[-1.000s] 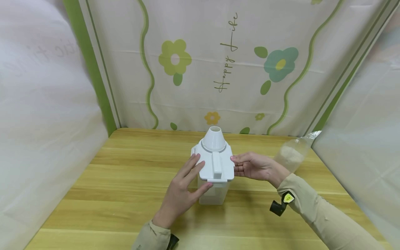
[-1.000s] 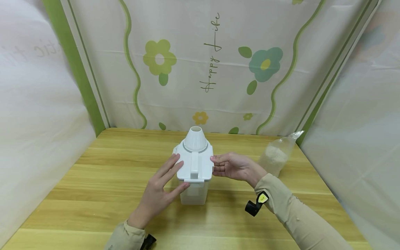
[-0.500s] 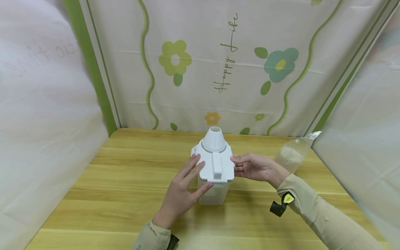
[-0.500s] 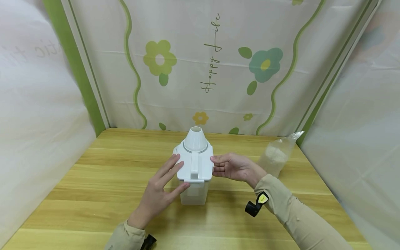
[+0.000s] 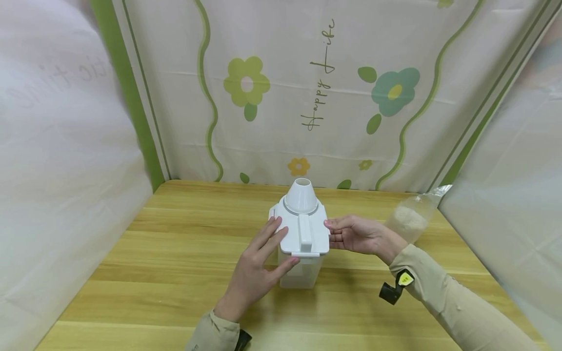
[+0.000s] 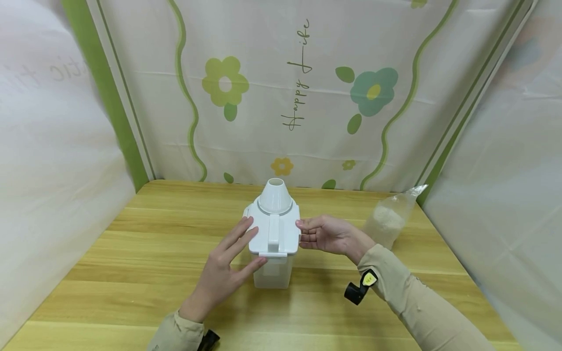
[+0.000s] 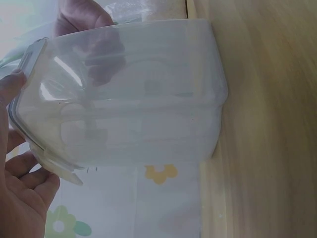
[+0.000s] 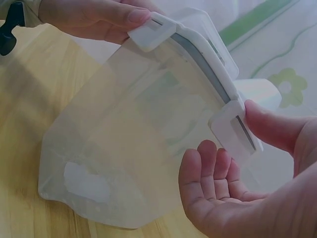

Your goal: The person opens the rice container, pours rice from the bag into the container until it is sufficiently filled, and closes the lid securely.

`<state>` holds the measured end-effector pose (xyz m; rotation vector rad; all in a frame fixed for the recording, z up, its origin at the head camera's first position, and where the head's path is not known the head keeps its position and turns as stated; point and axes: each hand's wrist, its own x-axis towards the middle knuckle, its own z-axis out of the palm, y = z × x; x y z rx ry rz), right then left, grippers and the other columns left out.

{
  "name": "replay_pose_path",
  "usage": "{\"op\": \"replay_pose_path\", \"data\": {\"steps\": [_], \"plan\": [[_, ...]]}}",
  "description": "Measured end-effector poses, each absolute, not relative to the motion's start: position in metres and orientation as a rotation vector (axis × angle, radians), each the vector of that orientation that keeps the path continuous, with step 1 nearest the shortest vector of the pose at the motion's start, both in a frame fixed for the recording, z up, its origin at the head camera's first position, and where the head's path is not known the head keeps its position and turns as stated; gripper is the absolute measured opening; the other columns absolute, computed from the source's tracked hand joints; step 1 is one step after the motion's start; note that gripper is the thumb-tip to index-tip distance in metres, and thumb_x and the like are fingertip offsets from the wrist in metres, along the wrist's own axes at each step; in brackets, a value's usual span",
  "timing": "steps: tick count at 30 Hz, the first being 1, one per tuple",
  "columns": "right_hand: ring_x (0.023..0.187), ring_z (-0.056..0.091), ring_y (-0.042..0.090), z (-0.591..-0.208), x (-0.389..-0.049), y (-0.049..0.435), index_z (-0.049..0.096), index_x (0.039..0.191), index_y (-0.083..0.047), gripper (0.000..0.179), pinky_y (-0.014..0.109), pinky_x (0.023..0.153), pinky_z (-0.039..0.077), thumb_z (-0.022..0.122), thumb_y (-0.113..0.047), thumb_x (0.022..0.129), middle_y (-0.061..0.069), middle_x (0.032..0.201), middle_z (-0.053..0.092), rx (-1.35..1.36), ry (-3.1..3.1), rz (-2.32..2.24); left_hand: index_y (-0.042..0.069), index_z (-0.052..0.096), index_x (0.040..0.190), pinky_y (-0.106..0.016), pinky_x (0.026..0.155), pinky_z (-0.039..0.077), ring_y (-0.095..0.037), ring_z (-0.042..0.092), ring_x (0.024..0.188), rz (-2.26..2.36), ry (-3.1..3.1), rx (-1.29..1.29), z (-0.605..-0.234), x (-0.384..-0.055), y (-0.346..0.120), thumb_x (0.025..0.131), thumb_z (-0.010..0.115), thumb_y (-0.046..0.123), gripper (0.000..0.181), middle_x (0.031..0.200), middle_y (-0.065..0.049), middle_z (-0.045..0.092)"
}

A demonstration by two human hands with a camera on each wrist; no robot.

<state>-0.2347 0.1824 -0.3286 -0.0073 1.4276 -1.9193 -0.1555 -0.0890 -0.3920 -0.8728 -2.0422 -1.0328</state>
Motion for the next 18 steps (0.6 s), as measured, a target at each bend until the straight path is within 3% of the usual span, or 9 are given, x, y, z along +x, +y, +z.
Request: {"op": "replay_pose_path", "data": {"steps": [18], "plan": [[0.100,0.062,0.025,-0.3290,-0.2352,0.1809,0.054,0.117,0.005,0.019,0.041,0.099,0.047,0.056,0.000,0.098,0.014,0.107,0.065,0.038,1.325,-1.968,0.000,0.059,0.133,-0.045,0.107,0.038,-0.037,0.040,0.135,-1.020,-2.039,-0.870,-0.3927,-0.1559,-0.0884,0.092,0.070,0.040,0.058,0.145,-0.018,0.046]]}}
